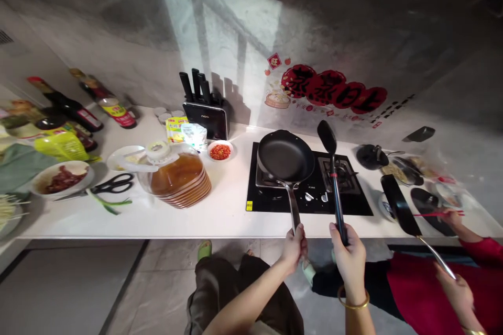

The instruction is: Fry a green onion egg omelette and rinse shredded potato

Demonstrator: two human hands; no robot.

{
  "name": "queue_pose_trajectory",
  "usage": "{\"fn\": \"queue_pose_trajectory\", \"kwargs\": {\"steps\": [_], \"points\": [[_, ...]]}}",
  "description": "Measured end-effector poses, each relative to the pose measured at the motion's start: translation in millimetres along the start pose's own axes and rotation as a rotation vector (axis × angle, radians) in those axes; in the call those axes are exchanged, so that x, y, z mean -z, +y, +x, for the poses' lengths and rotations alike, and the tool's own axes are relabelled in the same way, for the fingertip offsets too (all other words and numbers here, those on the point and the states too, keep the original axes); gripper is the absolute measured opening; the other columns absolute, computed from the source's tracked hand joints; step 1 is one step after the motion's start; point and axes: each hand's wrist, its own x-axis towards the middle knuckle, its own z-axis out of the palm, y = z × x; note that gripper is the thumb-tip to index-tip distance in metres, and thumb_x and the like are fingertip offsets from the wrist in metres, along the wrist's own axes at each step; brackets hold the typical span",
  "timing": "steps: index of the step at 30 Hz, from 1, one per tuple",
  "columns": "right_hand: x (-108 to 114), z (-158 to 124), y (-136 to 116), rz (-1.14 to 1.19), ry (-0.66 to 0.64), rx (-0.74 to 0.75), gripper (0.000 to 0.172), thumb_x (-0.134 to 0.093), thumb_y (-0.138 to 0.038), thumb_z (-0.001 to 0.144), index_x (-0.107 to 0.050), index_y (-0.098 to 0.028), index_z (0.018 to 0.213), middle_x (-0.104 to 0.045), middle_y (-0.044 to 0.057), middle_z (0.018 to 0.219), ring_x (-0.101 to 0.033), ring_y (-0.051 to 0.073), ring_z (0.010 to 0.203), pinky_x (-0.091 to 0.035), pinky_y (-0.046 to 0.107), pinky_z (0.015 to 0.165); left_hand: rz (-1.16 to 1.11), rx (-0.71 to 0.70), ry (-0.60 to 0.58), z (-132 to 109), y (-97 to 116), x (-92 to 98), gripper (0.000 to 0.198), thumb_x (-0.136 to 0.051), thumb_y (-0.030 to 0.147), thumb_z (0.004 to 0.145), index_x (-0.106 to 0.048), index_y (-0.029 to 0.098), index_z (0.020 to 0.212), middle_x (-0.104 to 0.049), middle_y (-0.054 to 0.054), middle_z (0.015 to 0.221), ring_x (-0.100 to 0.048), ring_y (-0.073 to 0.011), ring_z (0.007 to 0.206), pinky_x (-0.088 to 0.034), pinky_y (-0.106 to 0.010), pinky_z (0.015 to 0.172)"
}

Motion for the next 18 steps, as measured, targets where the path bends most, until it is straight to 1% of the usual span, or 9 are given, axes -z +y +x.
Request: {"fn": "queue_pose_trajectory", "kwargs": {"steps": [3, 5, 7, 9, 11, 13, 14, 16, 18], "points": [[-2, 0, -3, 0.007, -0.034, 0.033, 0.039, -0.059, -0.056, 0.076, -0.058, -0.017, 0.081, -0.049, -0.003, 0.058, -0.044, 0.012, 0.053, -0.038, 0.022, 0.051, 0.026, -0.033, -0.009, 2, -4, -3.8, 0.048, -0.06, 0.064, 0.071, -0.04, 0.02, 0.072, -0.037, 0.01, 0.048, -0.028, -0.0033, 0.033, -0.018, -0.018, 0.035], [-5, -2, -6, 0.045, -0.07, 0.053, 0.039, -0.059, -0.055, 0.076, -0.058, -0.017, 0.082, -0.055, -0.001, 0.063, -0.049, 0.014, 0.058, -0.041, 0.023, 0.054, 0.015, -0.005, -0.053, 3, -4, -1.3, 0.049, -0.057, 0.065, 0.072, -0.046, 0.019, 0.081, -0.048, 0.005, 0.052, -0.042, -0.0075, 0.038, -0.03, -0.019, 0.039], [-11, -4, -12, 0.078, -0.135, 0.055, 0.038, -0.058, -0.055, 0.077, -0.058, -0.017, 0.082, -0.058, 0.0, 0.064, -0.051, 0.014, 0.058, -0.041, 0.023, 0.053, -0.044, 0.038, -0.083, 2, 0, 8.9, 0.054, -0.053, 0.067, 0.074, -0.05, 0.016, 0.092, -0.059, -0.002, 0.064, -0.057, -0.0142, 0.052, -0.043, -0.025, 0.05], [-23, -4, -24, 0.088, -0.23, 0.044, 0.037, -0.057, -0.054, 0.079, -0.059, -0.017, 0.08, -0.056, -0.002, 0.058, -0.048, 0.013, 0.051, -0.039, 0.023, 0.049, -0.117, 0.058, -0.017, -1, 9, 29.7, 0.056, -0.051, 0.065, 0.076, -0.052, 0.014, 0.098, -0.065, -0.009, 0.078, -0.063, -0.018, 0.067, -0.048, -0.029, 0.062], [-44, -4, -44, 0.088, -0.331, 0.088, 0.035, -0.057, -0.052, 0.08, -0.06, -0.017, 0.08, -0.054, -0.002, 0.055, -0.047, 0.013, 0.048, -0.038, 0.023, 0.047, -0.159, 0.006, 0.154, -8, 27, 62.6, 0.049, -0.054, 0.057, 0.079, -0.055, 0.013, 0.099, -0.066, -0.011, 0.088, -0.064, -0.018, 0.074, -0.048, -0.029, 0.068], [-73, -6, -79, 0.136, -0.438, 0.234, 0.032, -0.057, -0.048, 0.081, -0.063, -0.017, 0.086, -0.062, 0.002, 0.066, -0.055, 0.016, 0.059, -0.044, 0.026, 0.056, -0.178, -0.122, 0.369, -20, 55, 105.9, 0.039, -0.056, 0.046, 0.079, -0.057, 0.012, 0.099, -0.066, -0.012, 0.096, -0.064, -0.0174, 0.081, -0.048, -0.028, 0.073], [-91, -8, -102, 0.178, -0.496, 0.333, 0.031, -0.057, -0.046, 0.082, -0.063, -0.017, 0.092, -0.065, 0.005, 0.078, -0.059, 0.018, 0.07, -0.047, 0.028, 0.065, -0.179, -0.209, 0.473, -28, 72, 130.2, 0.034, -0.056, 0.041, 0.08, -0.058, 0.013, 0.099, -0.065, -0.012, 0.1, -0.064, -0.0172, 0.084, -0.048, -0.027, 0.076], [-127, -19, -156, 0.28, -0.631, 0.526, 0.03, -0.054, -0.041, 0.085, -0.062, -0.019, 0.103, -0.065, 0.008, 0.101, -0.06, 0.021, 0.092, -0.046, 0.032, 0.083, -0.163, -0.389, 0.668, -47, 109, 179.8, 0.03, -0.053, 0.034, 0.08, -0.058, 0.015, 0.101, -0.064, -0.012, 0.106, -0.063, -0.0175, 0.092, -0.047, -0.029, 0.082], [-164, -34, -213, 0.343, -0.749, 0.682, 0.026, -0.052, -0.038, 0.087, -0.061, -0.02, 0.104, -0.062, 0.007, 0.11, -0.057, 0.02, 0.101, -0.043, 0.033, 0.091, -0.149, -0.514, 0.832, -67, 147, 225.9, 0.029, -0.049, 0.031, 0.08, -0.057, 0.017, 0.104, -0.062, -0.011, 0.112, -0.061, -0.0182, 0.1, -0.046, -0.031, 0.087]]}}
